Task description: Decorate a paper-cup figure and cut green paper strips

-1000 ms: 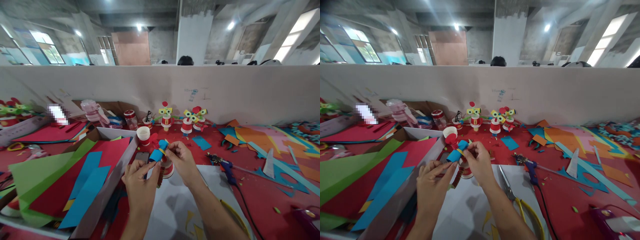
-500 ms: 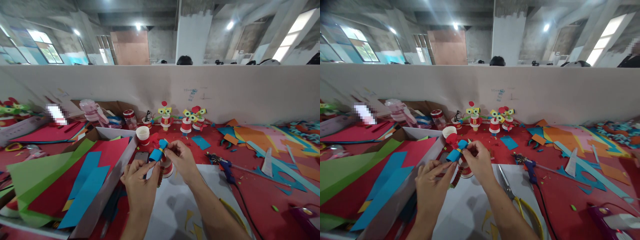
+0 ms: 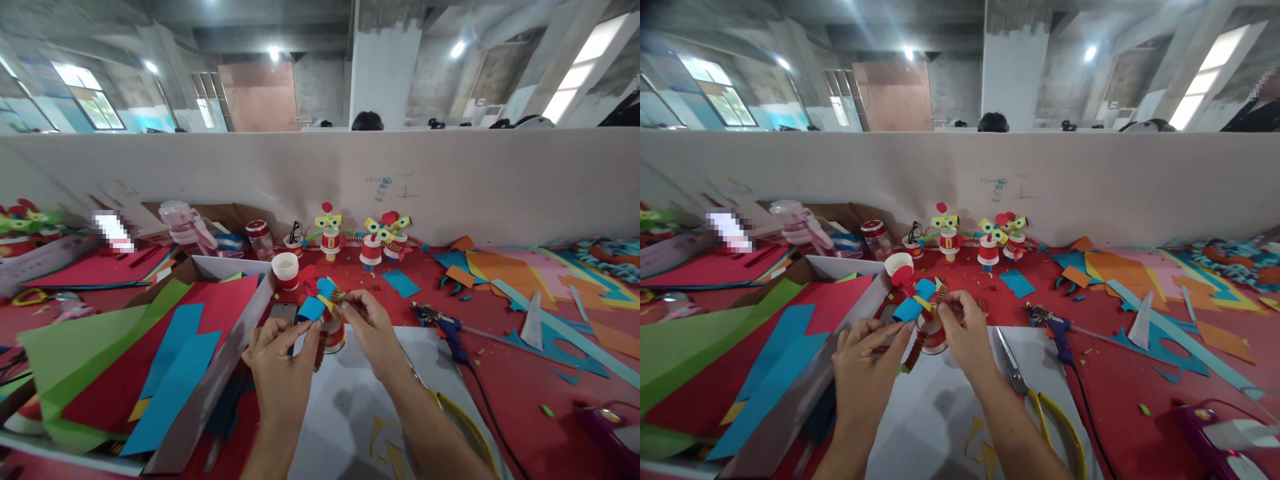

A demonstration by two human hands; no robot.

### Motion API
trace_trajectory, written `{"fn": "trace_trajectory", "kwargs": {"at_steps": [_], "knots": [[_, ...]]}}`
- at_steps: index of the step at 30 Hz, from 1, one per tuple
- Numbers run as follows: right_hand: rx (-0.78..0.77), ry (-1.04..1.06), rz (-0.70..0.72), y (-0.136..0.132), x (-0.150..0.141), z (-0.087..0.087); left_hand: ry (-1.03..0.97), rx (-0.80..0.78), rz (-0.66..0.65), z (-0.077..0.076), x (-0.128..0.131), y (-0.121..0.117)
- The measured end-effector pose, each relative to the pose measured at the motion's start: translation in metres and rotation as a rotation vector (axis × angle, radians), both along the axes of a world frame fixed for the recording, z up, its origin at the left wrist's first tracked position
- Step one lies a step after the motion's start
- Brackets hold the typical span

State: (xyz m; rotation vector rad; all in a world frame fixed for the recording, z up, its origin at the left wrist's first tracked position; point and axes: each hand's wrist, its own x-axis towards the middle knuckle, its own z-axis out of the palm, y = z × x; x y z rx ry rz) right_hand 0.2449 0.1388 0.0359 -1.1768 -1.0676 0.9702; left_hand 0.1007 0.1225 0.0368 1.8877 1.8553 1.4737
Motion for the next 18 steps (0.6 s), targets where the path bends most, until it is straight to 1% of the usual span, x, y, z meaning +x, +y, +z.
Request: {"fn": "trace_trajectory", "kwargs": {"at_steps": [3, 5, 6, 7, 10, 13, 15, 17, 18], "knots": [[-0.036, -0.024, -0.135, -0.009, 0.005, -0.007, -0.018, -0.007, 0.012, 0.005, 0.003, -0.001], [-0.070, 0.002, -0.225, -0.017, 0.006, -0.016, -0.010, -0.007, 0.014, 0.006, 0.004, -0.002], [-0.092, 0.012, -0.244, -0.021, 0.006, -0.021, -0.002, -0.003, 0.021, 0.006, 0.005, -0.002], [-0.113, 0.014, -0.244, -0.025, 0.005, -0.027, 0.006, 0.004, 0.026, 0.006, 0.005, -0.002], [-0.155, -0.011, -0.186, -0.031, 0.001, -0.040, 0.029, 0.021, 0.014, 0.004, 0.005, -0.003], [-0.153, -0.040, -0.162, -0.031, -0.002, -0.046, 0.048, 0.034, 0.003, 0.004, 0.005, -0.003], [-0.107, -0.142, -0.174, -0.031, -0.003, -0.047, 0.077, 0.036, 0.011, 0.005, 0.005, -0.004], [-0.010, -0.349, -0.222, -0.033, -0.003, -0.048, 0.110, 0.036, 0.019, 0.008, 0.006, -0.005], [0.049, -0.478, -0.269, -0.033, -0.002, -0.049, 0.126, 0.040, 0.025, 0.008, 0.006, -0.006]]}}
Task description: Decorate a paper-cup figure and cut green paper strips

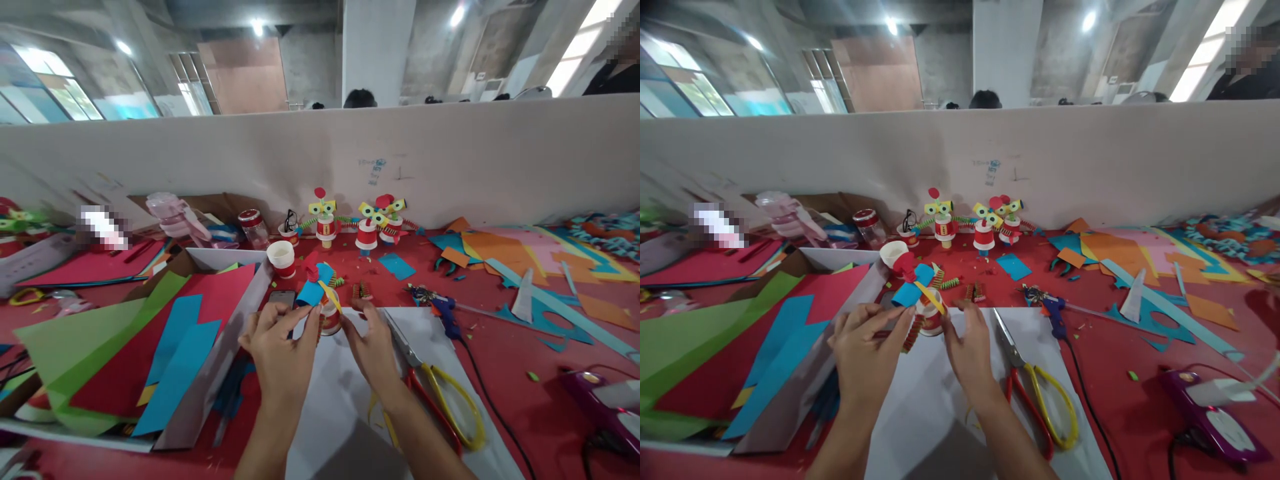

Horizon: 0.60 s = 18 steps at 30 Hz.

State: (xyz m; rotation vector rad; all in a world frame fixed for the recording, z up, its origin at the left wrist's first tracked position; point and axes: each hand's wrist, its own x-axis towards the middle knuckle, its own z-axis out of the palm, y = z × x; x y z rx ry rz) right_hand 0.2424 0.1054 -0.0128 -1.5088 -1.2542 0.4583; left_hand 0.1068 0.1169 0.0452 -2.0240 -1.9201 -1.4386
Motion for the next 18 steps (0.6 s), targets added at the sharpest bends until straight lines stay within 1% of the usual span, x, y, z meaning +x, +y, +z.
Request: {"fn": "trace_trajectory", "kwargs": {"at_steps": [3, 5, 7, 9, 12, 15, 18], "knots": [[0.135, -0.344, -0.132, -0.002, 0.000, -0.006, 0.039, 0.030, 0.009, 0.001, 0.001, -0.001], [0.185, -0.445, -0.167, -0.003, 0.000, -0.010, 0.058, 0.047, 0.011, 0.001, 0.001, -0.001], [0.208, -0.457, -0.144, -0.003, -0.001, -0.011, 0.069, 0.059, 0.007, 0.000, 0.001, -0.001], [0.231, -0.408, -0.124, -0.004, -0.001, -0.007, 0.079, 0.069, 0.006, 0.000, 0.001, -0.001], [0.285, -0.326, -0.070, -0.006, -0.003, 0.011, 0.090, 0.086, 0.003, -0.001, 0.001, -0.002], [0.294, -0.336, 0.027, -0.003, -0.006, 0.030, 0.109, 0.096, -0.007, -0.003, 0.001, -0.002], [0.268, -0.352, 0.063, 0.003, -0.007, 0.040, 0.134, 0.100, -0.028, -0.005, 0.000, -0.001]]}}
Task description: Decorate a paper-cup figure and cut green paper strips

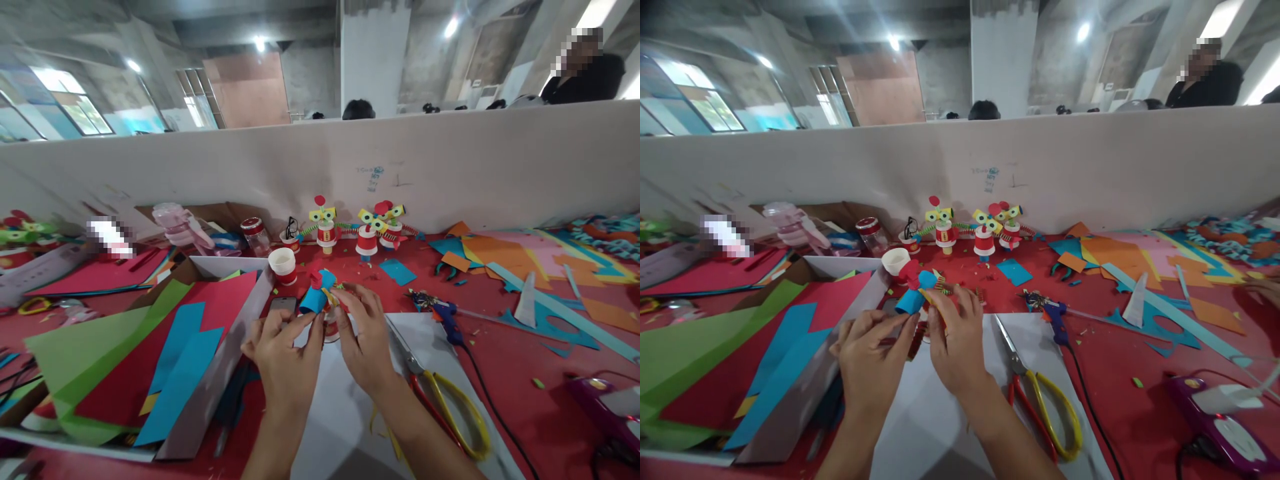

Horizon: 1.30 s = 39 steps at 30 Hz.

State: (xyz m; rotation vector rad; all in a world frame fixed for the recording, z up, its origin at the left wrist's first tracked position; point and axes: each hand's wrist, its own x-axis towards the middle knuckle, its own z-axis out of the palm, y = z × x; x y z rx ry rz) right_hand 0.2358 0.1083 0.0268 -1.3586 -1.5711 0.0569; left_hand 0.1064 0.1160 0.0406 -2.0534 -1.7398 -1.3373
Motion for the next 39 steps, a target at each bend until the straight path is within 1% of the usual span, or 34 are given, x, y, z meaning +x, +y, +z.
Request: {"fn": "trace_trajectory", "kwargs": {"at_steps": [5, 9, 14, 18, 21, 25, 27, 30, 33, 39], "knots": [[0.029, -0.053, 0.044, 0.008, 0.005, 0.000, 0.013, 0.019, 0.011, -0.001, -0.001, 0.000], [0.045, -0.160, 0.035, 0.011, 0.009, 0.002, 0.024, 0.020, -0.001, -0.003, -0.002, 0.001], [0.037, -0.214, 0.045, 0.014, 0.011, 0.007, 0.029, 0.034, -0.011, -0.005, -0.004, 0.003], [0.037, -0.268, 0.051, 0.015, 0.013, 0.009, 0.026, 0.038, -0.008, -0.005, -0.004, 0.003], [0.067, -0.205, 0.043, 0.013, 0.012, 0.006, 0.002, 0.032, 0.002, -0.002, -0.002, 0.002], [0.071, -0.035, -0.056, 0.003, 0.003, -0.008, -0.012, 0.034, 0.014, -0.002, 0.000, 0.001], [0.055, -0.003, -0.083, -0.001, -0.003, -0.017, -0.014, 0.034, 0.015, -0.002, 0.001, 0.000], [0.026, -0.017, -0.073, -0.005, -0.011, -0.027, -0.026, 0.028, 0.016, -0.002, 0.002, 0.000], [-0.001, -0.028, -0.060, -0.005, -0.013, -0.029, -0.029, 0.035, 0.010, -0.003, 0.002, 0.000], [-0.013, -0.006, -0.049, -0.004, -0.014, -0.025, 0.014, 0.041, -0.003, -0.006, -0.001, 0.001]]}}
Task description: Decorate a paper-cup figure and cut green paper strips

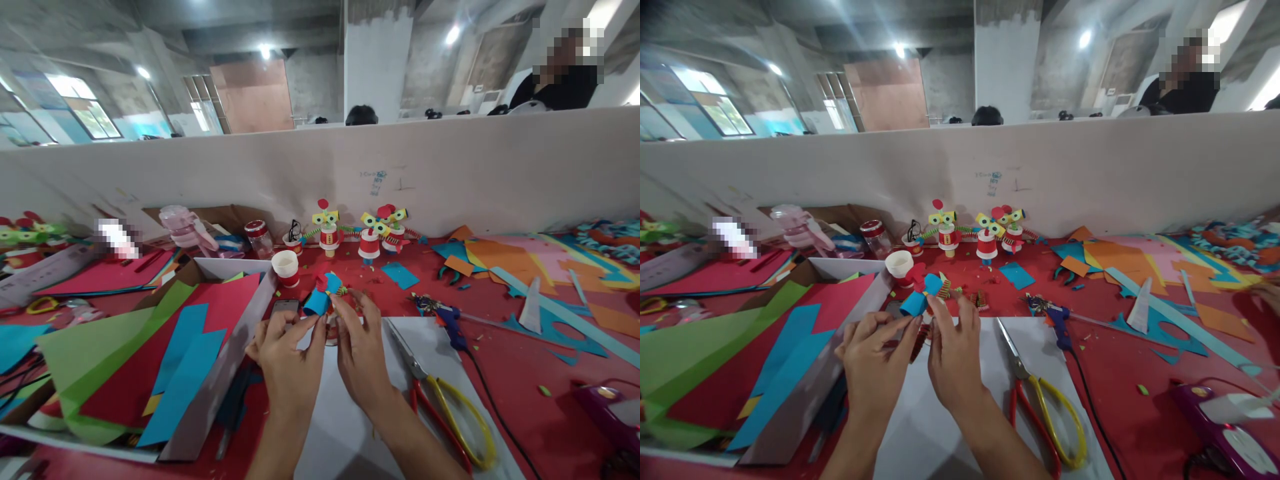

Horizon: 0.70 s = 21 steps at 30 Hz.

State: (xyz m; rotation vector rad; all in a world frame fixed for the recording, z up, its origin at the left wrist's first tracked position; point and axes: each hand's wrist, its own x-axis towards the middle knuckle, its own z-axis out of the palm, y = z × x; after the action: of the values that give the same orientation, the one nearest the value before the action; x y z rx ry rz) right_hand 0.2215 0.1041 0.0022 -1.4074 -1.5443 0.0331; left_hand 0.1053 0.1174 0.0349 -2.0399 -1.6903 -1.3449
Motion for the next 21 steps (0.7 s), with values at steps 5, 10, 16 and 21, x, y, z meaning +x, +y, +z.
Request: {"fn": "trace_trajectory", "kwargs": {"at_steps": [5, 10, 16, 21], "knots": [[-0.008, -0.013, -0.001, 0.000, -0.001, 0.002, -0.019, -0.009, 0.017, 0.002, 0.001, 0.000], [0.021, 0.006, -0.052, -0.003, 0.002, 0.002, -0.045, -0.017, 0.018, 0.006, 0.003, -0.002], [-0.003, -0.053, -0.085, -0.010, 0.011, -0.013, -0.065, -0.050, 0.013, 0.005, 0.001, -0.003], [-0.051, -0.010, -0.110, -0.020, 0.015, -0.024, -0.120, -0.120, -0.002, 0.002, -0.001, -0.001]]}}
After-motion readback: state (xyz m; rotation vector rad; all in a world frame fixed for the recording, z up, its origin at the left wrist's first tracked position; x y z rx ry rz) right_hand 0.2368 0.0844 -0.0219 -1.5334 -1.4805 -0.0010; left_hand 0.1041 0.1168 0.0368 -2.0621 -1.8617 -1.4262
